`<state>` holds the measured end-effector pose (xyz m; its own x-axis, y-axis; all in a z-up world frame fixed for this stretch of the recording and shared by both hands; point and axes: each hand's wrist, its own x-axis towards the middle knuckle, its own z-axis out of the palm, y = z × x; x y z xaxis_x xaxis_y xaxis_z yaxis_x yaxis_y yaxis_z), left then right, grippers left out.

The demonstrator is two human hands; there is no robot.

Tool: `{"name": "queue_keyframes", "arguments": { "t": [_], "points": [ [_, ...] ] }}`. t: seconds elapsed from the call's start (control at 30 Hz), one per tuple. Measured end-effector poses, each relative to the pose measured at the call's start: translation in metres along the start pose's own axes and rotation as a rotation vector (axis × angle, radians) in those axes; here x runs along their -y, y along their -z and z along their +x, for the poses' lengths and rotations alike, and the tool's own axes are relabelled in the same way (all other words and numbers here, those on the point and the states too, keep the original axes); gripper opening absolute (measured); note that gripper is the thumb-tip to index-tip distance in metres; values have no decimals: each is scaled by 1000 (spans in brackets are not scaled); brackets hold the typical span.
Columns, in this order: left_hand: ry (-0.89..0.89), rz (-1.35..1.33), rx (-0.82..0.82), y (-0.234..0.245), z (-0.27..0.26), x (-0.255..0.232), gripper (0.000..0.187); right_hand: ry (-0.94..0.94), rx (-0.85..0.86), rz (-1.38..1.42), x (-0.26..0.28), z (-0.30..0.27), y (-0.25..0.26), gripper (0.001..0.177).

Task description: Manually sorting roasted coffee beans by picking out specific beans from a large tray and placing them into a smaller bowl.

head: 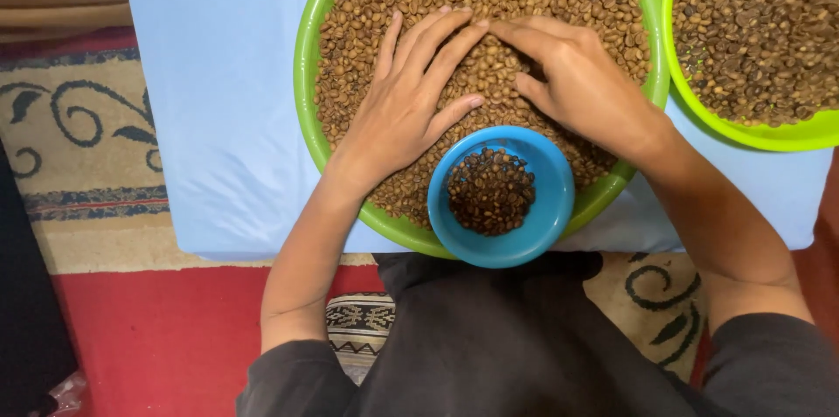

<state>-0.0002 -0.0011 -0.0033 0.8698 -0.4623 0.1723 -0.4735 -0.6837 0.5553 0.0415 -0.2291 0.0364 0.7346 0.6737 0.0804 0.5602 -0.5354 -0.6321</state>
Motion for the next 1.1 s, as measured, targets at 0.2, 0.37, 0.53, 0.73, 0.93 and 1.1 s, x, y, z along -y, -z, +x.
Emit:
{"name": "queue_keyframes", "arguments": {
  "t": [0.2, 0.37, 0.53, 0.73, 0.93, 1.1],
  "points": [
    [4, 24, 27, -2, -1, 1, 73, 74, 48, 68, 9, 0, 0, 55],
    [-34, 61, 22, -4, 1, 5, 54, 61, -50, -2, 6, -21, 16, 39],
    [-108, 48, -37, 1, 1, 3, 32, -79, -103, -69, -16, -35, 31, 31],
    [-114, 19, -33, 3, 2, 3, 20, -102, -157, -253, -39, -44, 26, 35],
    [-117, -12, -41, 8, 3, 1, 14, -54, -156, -505, -53, -38, 10, 28],
    [-104, -59, -73, 8, 3, 1, 19, -71, -182, -666, -61, -35, 0, 18]
  ]
}}
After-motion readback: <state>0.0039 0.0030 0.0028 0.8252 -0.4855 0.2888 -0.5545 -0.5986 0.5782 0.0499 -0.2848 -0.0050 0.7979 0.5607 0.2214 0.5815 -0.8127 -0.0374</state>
